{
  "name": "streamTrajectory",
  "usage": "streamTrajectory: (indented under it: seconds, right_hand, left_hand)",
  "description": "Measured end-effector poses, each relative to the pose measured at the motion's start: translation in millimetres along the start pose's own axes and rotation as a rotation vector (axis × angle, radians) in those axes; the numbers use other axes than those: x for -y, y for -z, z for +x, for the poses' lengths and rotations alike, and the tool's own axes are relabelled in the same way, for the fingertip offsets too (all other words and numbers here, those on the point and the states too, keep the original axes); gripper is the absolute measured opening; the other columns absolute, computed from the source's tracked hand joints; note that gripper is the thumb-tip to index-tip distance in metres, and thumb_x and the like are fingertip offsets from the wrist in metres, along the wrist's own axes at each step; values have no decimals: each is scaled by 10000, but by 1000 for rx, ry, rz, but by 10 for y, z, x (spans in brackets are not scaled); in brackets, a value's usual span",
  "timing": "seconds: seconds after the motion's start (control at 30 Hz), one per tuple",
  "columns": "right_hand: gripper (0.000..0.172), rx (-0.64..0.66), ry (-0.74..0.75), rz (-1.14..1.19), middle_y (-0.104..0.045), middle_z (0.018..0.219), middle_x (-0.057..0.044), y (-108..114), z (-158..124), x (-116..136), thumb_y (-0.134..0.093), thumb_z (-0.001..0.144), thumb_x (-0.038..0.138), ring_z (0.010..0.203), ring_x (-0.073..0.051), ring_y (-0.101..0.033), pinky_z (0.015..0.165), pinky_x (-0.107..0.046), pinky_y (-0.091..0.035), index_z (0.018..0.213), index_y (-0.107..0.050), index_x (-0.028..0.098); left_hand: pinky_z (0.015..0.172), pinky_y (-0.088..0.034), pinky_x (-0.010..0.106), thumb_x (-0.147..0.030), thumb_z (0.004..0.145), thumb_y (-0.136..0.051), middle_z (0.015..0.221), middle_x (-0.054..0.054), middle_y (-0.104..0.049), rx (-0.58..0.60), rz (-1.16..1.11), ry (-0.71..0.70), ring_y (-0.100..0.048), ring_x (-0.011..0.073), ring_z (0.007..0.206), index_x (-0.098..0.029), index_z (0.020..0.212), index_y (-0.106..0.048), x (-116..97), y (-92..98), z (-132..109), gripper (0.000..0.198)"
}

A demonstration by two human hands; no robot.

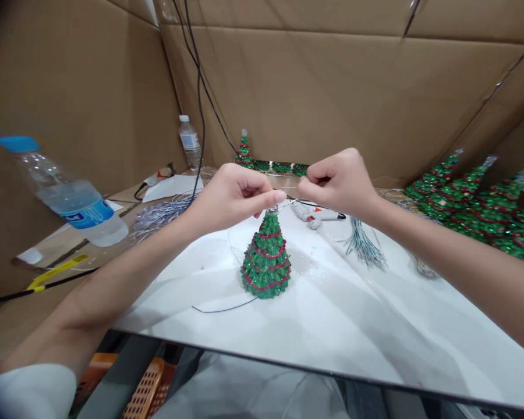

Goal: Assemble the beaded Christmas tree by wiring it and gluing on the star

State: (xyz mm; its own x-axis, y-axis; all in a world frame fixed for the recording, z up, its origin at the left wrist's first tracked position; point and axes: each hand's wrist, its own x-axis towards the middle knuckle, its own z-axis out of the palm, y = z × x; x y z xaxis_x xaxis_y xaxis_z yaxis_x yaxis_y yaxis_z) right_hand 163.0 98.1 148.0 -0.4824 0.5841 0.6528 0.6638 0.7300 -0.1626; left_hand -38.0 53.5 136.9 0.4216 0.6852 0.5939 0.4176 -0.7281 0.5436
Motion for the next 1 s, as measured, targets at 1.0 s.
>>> streamTrajectory:
  seconds: [1.0]
  right_hand:
    - [460, -604, 889, -644, -257, 431, 33, 235, -136, 190, -649, 762, 174, 473, -90, -192, 472, -277, -154, 477, -288, 166]
  left_hand:
    - [456, -250, 215, -248, 841, -640, 452, -56, -425, -29, 35, -2, -363, 65, 457, -136, 526, -553, 10, -26, 10, 345]
